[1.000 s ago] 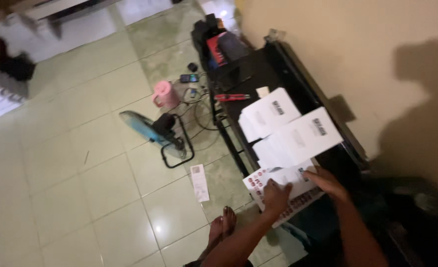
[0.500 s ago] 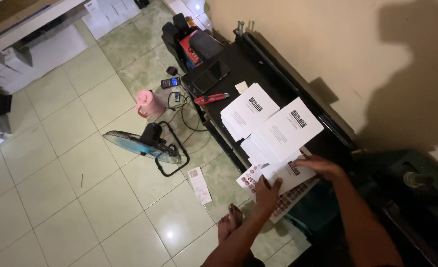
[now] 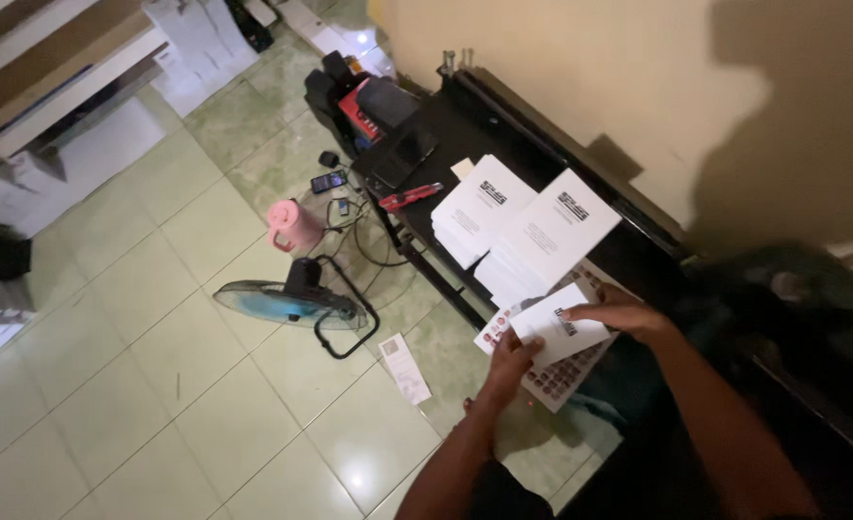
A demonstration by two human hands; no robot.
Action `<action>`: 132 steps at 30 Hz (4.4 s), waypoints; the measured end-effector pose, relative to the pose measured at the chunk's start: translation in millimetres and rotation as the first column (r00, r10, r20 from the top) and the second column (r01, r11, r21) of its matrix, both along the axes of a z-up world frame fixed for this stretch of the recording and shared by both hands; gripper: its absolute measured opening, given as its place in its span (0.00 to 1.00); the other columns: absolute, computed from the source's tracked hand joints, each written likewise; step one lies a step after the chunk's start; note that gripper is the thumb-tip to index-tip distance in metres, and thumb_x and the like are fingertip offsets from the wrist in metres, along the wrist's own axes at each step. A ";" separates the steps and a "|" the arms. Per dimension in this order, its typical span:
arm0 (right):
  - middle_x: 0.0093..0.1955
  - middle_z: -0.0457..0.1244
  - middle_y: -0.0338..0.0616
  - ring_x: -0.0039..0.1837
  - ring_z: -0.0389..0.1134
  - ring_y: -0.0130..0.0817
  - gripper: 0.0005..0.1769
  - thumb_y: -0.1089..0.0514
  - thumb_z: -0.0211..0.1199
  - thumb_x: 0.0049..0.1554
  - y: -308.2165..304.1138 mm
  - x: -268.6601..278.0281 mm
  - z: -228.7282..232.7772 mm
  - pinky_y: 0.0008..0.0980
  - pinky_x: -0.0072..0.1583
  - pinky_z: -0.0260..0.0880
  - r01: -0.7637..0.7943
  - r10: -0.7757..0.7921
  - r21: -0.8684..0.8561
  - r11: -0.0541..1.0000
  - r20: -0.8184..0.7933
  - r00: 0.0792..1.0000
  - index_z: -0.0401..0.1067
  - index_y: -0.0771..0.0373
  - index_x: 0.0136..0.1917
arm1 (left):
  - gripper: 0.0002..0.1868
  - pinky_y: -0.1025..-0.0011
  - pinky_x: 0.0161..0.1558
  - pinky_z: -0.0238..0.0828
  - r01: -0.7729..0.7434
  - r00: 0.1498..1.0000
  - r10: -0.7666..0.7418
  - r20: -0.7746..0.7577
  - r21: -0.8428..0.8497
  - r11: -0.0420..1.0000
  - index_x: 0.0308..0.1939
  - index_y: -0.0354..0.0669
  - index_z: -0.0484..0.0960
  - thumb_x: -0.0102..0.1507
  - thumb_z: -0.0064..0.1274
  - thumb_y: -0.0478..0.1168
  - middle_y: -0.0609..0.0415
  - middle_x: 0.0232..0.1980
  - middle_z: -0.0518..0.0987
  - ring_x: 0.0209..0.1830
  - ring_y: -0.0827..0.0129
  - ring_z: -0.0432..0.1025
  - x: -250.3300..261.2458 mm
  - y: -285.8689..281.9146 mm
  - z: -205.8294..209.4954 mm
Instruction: The person places a stack of printed pages into a manual binding machine and presses the lever to bind them. They then remove the bound booklet, flip through the pages, and repeat the process with additional stacks of paper.
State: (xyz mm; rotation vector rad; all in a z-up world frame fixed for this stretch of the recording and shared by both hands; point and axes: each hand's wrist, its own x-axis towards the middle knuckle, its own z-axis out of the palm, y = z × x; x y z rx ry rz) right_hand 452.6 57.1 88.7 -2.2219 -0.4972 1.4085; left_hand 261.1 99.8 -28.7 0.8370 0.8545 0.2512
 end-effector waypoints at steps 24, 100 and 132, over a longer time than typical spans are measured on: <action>0.53 0.71 0.32 0.53 0.72 0.39 0.53 0.17 0.79 0.30 -283.5 -141.8 171.6 0.44 0.64 0.58 -0.397 0.278 -0.002 0.918 0.717 0.639 0.68 0.46 0.59 | 0.50 0.60 0.59 0.67 0.690 0.482 -0.806 -0.343 0.716 0.108 0.67 0.53 0.68 0.43 0.63 0.62 0.51 0.64 0.75 0.63 0.58 0.73 -77.2 -97.3 249.4; 0.60 0.66 0.57 0.69 0.66 0.52 0.29 0.54 0.73 0.54 -353.1 -221.1 -10.3 0.58 0.70 0.61 0.505 -0.719 0.582 0.637 0.212 0.662 0.69 0.65 0.65 | 0.57 0.40 0.73 0.54 0.423 0.708 -0.706 0.015 0.791 0.442 0.83 0.43 0.45 0.59 0.66 0.51 0.32 0.77 0.60 0.77 0.32 0.55 -49.8 -192.2 177.9; 0.63 0.57 0.56 0.68 0.58 0.57 0.30 0.44 0.64 0.64 -296.5 -152.2 62.0 0.63 0.66 0.59 -0.034 -0.309 0.326 0.945 0.919 0.245 0.67 0.66 0.70 | 0.53 0.42 0.59 0.74 0.782 0.553 -0.593 -0.585 0.610 0.127 0.76 0.42 0.62 0.56 0.59 0.70 0.32 0.61 0.79 0.62 0.39 0.75 48.3 -133.4 182.6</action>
